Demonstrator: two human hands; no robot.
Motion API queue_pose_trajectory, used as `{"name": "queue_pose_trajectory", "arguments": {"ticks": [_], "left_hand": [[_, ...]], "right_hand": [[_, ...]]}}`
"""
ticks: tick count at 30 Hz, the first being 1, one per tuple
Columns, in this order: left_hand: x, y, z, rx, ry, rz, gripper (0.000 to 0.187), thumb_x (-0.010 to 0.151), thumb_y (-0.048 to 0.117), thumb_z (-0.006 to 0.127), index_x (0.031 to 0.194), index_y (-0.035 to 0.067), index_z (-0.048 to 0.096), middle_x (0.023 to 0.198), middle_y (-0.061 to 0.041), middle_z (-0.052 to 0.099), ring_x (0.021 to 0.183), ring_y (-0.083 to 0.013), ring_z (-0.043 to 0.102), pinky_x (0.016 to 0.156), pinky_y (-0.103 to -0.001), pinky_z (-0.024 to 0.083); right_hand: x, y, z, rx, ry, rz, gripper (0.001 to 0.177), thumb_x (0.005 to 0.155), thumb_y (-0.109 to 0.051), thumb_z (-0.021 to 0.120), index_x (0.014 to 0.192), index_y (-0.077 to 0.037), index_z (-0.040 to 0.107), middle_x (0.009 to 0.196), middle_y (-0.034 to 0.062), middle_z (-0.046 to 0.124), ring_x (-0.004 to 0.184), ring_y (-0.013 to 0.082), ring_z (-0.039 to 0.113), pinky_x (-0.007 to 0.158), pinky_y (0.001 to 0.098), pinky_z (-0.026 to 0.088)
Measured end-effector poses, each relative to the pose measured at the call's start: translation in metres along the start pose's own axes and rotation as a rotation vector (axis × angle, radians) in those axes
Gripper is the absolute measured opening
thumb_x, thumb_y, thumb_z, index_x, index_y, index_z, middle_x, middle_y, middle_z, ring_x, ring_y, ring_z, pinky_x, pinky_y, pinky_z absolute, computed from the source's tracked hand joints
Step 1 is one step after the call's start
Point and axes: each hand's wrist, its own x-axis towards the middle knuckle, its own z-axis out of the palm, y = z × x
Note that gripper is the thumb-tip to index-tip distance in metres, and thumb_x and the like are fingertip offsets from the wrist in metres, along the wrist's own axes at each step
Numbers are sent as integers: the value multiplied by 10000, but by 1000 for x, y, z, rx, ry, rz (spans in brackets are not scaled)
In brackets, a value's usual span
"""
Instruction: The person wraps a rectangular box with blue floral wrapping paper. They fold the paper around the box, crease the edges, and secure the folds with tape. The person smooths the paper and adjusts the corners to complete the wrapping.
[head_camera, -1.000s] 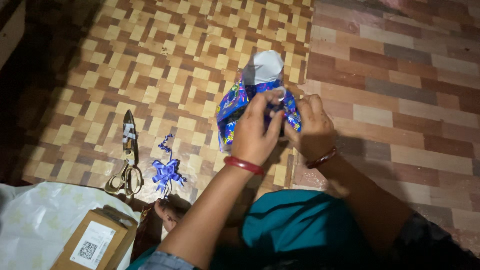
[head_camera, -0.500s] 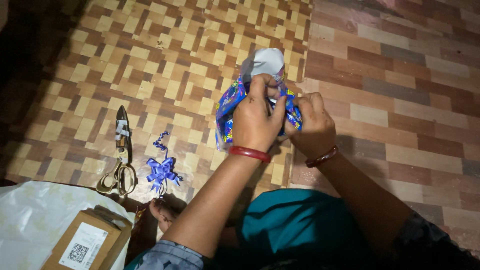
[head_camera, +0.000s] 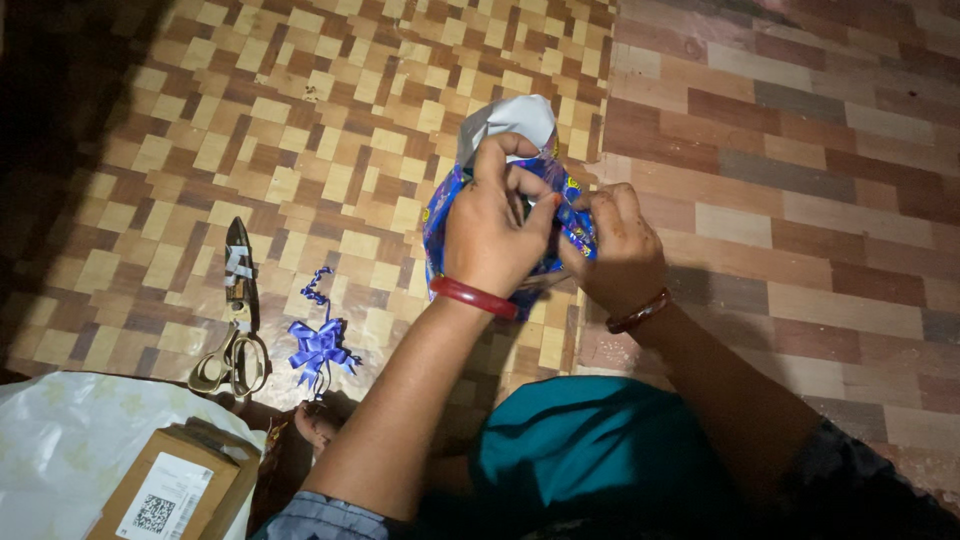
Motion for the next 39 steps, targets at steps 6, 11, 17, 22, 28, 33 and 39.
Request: {"name": "queue_pose_trajectory", "arguments": {"ticks": [6,11,17,22,28,33,39], "left_hand": [[4,-4,-14,182,-58,209,459,918,84,743,1293,131,482,884,-83,759,835,-334,738,688,-456,547],[6,7,-18,295,-82,216,593,846,146,774,1358,148,474,866,-92,748,809,-354,722,664,-474,545],[-5,38,-28,220,171,369,360,1017,121,721,1340,126,560,1076,-57,758,975,-234,762,840,-358,601],[-31,52,-60,256,343,403,468,1017,160,801,1390,70,532,1317,-105,646,1176,-240,663,1010,-349,556],[-84,-4,-59,132,524,-89,811,807,234,870,1472,26,454,1436,-141,574,1250,-272,585,1033,-415,484],[-88,-73,-27,-40,417,-183,998,793,293,895,1533,-65,330,1553,-266,434,1433,-350,458,1159,-424,379],[-81,-94,-11,86,315,-204,860,890,329,781,1550,-32,364,1539,-287,482,1438,-349,491,1153,-380,398]], "right_hand": [[-2,0,2,-36,42,-46,378,813,-239,859,1069,-46,657,1052,139,606,810,310,694,685,404,580],[-1,2,2,-26,-20,5,349,837,-215,831,1073,-40,642,1078,145,609,803,289,705,683,392,590],[-7,3,0,-26,18,-6,374,816,-223,804,1114,-66,641,1123,138,601,908,348,691,758,442,574],[-2,0,-4,40,-71,90,371,857,-323,790,1115,-92,655,1114,135,598,916,367,674,758,481,552],[-2,-1,-4,46,-71,121,405,865,-423,790,1075,-100,665,1111,126,601,932,371,675,746,489,546],[-2,0,-3,38,-77,116,417,867,-417,788,1093,-89,667,1112,140,592,950,379,670,764,495,546],[-2,1,-4,71,-102,126,424,874,-407,783,1108,-76,658,1146,148,594,945,384,669,777,498,547]]}}
